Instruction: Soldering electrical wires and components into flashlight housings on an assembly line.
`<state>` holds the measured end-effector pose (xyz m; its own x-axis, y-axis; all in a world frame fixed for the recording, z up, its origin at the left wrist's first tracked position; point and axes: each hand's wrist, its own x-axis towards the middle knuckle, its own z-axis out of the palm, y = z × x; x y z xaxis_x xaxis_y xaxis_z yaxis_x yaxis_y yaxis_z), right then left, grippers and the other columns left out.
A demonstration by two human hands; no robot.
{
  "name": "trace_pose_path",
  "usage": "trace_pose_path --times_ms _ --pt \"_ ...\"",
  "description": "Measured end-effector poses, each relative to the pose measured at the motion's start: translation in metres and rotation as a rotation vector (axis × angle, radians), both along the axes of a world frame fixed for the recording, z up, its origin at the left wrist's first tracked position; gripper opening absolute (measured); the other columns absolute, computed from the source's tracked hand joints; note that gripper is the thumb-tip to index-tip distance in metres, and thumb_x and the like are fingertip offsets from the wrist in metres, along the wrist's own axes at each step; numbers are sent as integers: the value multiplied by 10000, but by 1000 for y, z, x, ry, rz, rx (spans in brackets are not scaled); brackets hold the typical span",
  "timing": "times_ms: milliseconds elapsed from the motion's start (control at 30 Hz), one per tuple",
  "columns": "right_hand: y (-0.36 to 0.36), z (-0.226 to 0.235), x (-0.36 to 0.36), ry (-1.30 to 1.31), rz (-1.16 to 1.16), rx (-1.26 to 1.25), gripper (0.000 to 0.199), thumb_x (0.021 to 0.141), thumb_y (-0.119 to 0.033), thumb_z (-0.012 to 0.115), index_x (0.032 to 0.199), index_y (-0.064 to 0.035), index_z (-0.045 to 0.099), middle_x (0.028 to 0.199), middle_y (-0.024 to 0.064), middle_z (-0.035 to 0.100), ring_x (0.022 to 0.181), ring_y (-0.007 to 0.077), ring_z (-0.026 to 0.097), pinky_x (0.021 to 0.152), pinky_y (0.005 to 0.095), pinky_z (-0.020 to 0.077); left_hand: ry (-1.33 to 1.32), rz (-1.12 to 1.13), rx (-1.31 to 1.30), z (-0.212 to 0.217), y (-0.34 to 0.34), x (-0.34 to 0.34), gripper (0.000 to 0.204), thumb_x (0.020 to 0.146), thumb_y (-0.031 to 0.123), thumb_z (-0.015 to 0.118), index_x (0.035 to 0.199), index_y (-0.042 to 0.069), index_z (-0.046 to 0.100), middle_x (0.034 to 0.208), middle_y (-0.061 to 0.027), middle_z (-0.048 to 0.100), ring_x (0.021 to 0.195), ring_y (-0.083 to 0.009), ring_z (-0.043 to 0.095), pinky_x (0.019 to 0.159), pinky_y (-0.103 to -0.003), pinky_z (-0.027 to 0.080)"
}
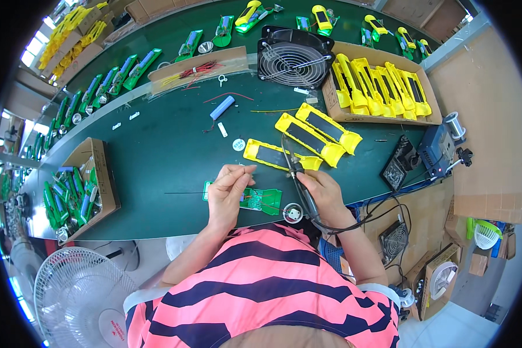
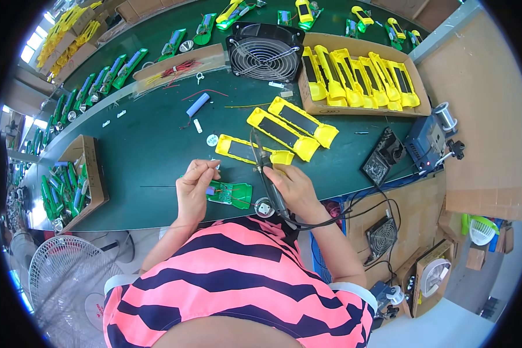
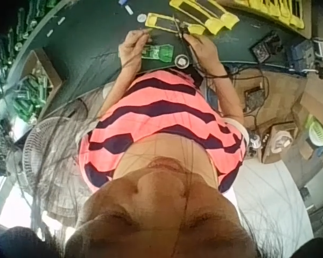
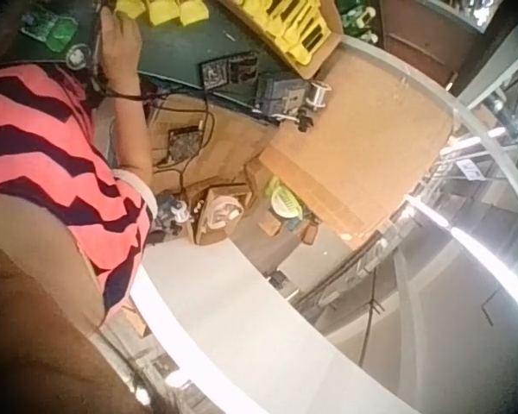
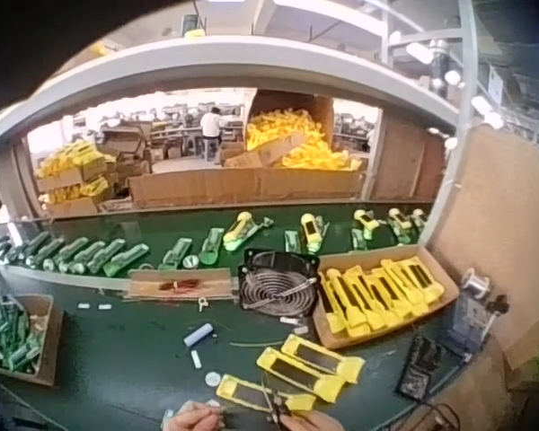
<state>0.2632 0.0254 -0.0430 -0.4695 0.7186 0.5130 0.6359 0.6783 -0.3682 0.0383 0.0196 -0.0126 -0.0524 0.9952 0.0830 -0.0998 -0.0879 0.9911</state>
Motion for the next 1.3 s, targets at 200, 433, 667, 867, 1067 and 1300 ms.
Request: trace_pose_path --times_ms 200,433,667,867,1067,1300 --pt "-14 1 0 130 143 -167 484 681 -10 609 1135 -52 445 918 150 583 790 303 595 649 351 495 933 94 460 4 21 -30 75 640 45 657 701 77 627 662 -28 546 704 -233 515 716 -336 389" --pt "-25 14 -19 241 -28 -213 261 734 -91 666 967 -24 567 823 139 619 797 254 631 712 354 512 1246 -304 342 -4 33 -44 32 668 76 609 681 100 625 681 -16 539 782 -207 497 761 -366 386" --pt "-12 -4 -52 1136 -239 -935 143 814 -11 547 940 51 525 710 145 611 575 161 589 548 250 484 1334 -394 298 -2 39 -40 25 679 61 587 675 80 602 677 -40 526 767 -222 492 718 -347 383" --pt "-5 -7 -56 1088 -286 -981 125 814 -23 555 926 31 547 671 120 615 539 108 562 493 202 445 1372 -350 301 -10 38 -38 42 680 59 579 689 71 618 679 -54 531 759 -226 499 705 -348 387" --pt "-4 -8 -59 1098 -268 -984 125 808 -12 562 926 29 549 676 111 617 547 92 564 480 182 434 1378 -323 295 -10 38 -37 60 677 56 565 678 63 624 677 -59 532 757 -228 501 701 -353 384" --pt "-4 -8 -54 1105 -224 -990 140 810 -24 568 936 32 544 702 117 619 579 108 582 498 192 447 1448 -346 300 -6 39 -35 55 662 63 580 652 81 631 673 -50 535 753 -219 505 691 -352 382"
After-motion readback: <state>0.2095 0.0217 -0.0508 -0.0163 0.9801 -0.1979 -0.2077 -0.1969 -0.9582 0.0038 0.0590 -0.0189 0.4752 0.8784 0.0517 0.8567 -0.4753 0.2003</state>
